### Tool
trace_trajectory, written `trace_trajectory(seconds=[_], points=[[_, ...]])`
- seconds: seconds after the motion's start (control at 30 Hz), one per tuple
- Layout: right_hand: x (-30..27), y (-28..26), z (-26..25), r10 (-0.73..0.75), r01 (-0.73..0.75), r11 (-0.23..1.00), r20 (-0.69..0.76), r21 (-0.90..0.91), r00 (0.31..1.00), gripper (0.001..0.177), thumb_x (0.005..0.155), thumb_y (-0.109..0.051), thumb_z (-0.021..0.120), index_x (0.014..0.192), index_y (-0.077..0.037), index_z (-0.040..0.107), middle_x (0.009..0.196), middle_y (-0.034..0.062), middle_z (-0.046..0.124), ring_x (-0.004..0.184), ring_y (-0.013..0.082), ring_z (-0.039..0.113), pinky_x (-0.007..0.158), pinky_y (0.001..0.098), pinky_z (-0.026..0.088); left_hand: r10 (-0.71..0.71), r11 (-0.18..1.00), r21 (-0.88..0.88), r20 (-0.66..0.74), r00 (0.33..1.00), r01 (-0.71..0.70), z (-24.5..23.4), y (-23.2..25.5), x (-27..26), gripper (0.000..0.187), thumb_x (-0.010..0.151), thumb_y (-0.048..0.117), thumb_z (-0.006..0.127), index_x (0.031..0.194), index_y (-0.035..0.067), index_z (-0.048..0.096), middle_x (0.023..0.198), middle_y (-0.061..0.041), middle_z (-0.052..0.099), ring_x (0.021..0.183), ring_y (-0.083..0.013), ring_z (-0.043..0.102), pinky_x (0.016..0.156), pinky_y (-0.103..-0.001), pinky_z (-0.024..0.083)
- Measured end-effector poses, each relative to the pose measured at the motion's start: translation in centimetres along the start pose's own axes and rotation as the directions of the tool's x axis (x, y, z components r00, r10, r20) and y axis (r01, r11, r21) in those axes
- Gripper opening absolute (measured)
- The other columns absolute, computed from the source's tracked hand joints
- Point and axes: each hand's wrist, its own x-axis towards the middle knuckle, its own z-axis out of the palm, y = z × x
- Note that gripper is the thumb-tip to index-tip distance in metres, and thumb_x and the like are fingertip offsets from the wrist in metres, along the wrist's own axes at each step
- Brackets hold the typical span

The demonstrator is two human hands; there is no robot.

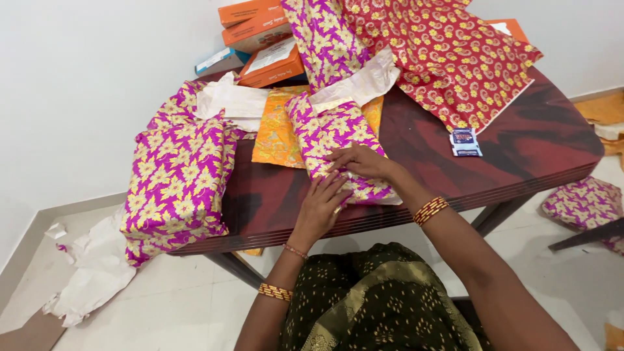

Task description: The person wraps a small rectangular box using patterned fabric and white tissue paper. They place the box on the paper, fold the fabric around it, and secure it with tape. The process is repeated for multiple boxes.

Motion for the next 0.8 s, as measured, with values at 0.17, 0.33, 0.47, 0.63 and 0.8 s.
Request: trace_trajectory(seconds=[0.17,0.33,0.47,0.63,0.8], points=[[-0.5,-1.0,-1.1,-0.043,0.036,0.997,0.101,0.068,0.994,0.041,0.090,-0.015,0.061,0.129,-0.018,0.072,0.160,0.0058,0.049,0.155,0.0283,0.032,0.123,0.0645,-0.001,-0.206,0.958,-0.236,-0.170,0.964,0.163,2.2,-1.5,0.5,0.018,0.091,0.001,0.073,0.108,0.007,0.074,0.122,-0.005,0.070,0.114,-0.0288,0.070,0.102,-0.041,0.052],[-0.5,-3.5,-2.1,0.015,-0.003,0.998,0.184,-0.064,0.983,0.049,0.095,-0.042,0.063,0.140,-0.023,0.064,0.164,0.0054,0.038,0.157,0.0296,0.019,0.121,0.0655,-0.003,-0.473,0.847,-0.358,-0.171,0.864,0.393,2.2,-0.8,2.4,0.021,0.087,-0.004,0.067,0.105,0.005,0.072,0.124,-0.015,0.061,0.096,-0.0284,0.073,0.079,-0.038,0.058],[-1.3,-4.6,-1.9,-0.074,0.113,0.975,0.203,-0.191,0.976,0.071,0.082,-0.050,0.074,0.143,-0.016,0.058,0.161,0.0103,0.038,0.153,0.0326,0.020,0.117,0.0650,0.006,-0.462,0.880,-0.253,-0.260,0.848,0.402,2.3,-0.4,3.0,0.028,0.080,-0.004,0.070,0.108,0.002,0.069,0.122,-0.019,0.054,0.091,-0.0323,0.068,0.077,-0.040,0.056],[-1.7,-4.1,-0.1,-0.170,0.167,0.929,0.020,-0.330,0.985,0.057,0.091,-0.035,0.071,0.142,-0.011,0.058,0.144,0.0096,0.060,0.144,0.0313,0.049,0.116,0.0504,0.039,-0.418,0.898,-0.255,-0.240,0.876,0.359,2.7,-3.8,3.2,0.024,0.081,0.006,0.081,0.096,0.005,0.063,0.106,-0.013,0.058,0.091,-0.0315,0.068,0.077,-0.041,0.056],[-2.1,-3.6,1.2,-0.031,-0.002,0.979,-0.160,-0.203,0.987,0.043,0.094,-0.024,0.070,0.136,-0.013,0.066,0.131,0.0064,0.070,0.126,0.0290,0.064,0.106,0.0434,0.050,-0.437,0.891,-0.209,-0.147,0.887,0.404,2.9,-5.2,3.8,0.031,0.084,0.019,0.084,0.103,0.011,0.061,0.098,-0.008,0.064,0.087,-0.0301,0.069,0.072,-0.043,0.056]])
